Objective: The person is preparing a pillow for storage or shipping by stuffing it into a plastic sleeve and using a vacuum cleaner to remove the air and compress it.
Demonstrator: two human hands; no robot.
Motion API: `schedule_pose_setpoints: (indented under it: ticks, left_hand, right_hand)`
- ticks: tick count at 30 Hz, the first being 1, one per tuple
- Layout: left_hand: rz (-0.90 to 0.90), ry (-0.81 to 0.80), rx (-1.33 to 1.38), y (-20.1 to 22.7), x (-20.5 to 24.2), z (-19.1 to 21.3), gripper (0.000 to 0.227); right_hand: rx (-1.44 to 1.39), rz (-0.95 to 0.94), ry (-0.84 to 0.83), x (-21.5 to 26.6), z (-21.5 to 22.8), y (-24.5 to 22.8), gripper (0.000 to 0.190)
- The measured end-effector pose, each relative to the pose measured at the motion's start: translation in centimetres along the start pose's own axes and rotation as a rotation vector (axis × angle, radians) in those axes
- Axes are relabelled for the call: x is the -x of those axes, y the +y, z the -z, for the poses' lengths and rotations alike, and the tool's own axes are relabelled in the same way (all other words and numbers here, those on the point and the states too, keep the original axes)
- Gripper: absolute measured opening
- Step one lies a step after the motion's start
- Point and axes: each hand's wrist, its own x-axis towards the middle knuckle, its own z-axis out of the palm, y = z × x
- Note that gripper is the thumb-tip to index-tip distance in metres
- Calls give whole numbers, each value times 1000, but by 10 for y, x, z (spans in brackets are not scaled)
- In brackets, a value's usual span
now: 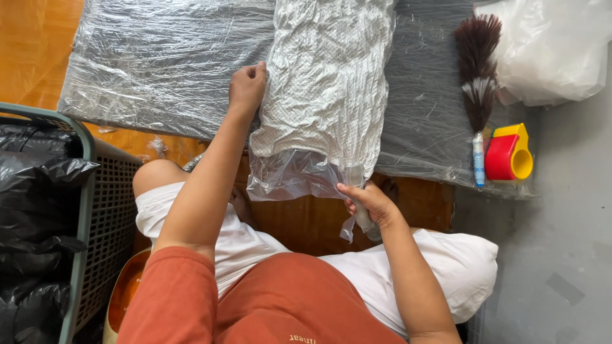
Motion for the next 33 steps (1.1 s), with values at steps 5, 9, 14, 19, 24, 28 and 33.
schedule_pose_setpoints:
  ticks: [5,9,14,19,24,28,33]
  left_hand:
    - [185,-57,134,50,-7,5,33]
    - [213,-11,169,47,-9,-3,22]
    - [149,185,541,17,-24,-28,26]
    - [127,291,573,18,-20,-35,25]
    - [50,258,223,28,-36,-31,22]
    - [-1,56,52,40,-60,-18,52]
    - [117,41,151,40,-73,-25,18]
  right_hand:
    - [45,-136,-32,4,-1,-8,26]
    - [67,-139,-28,3,0,-8,27]
    - [74,-145,-23,2,0,-8,28]
    - [67,-148,-17,2,0,-8,27]
    - [61,-150,-36,1,2,-7,25]
    - [41,-155,-45,2,1,-8,27]
    - [30,-160,-47,3,-1,-11,31]
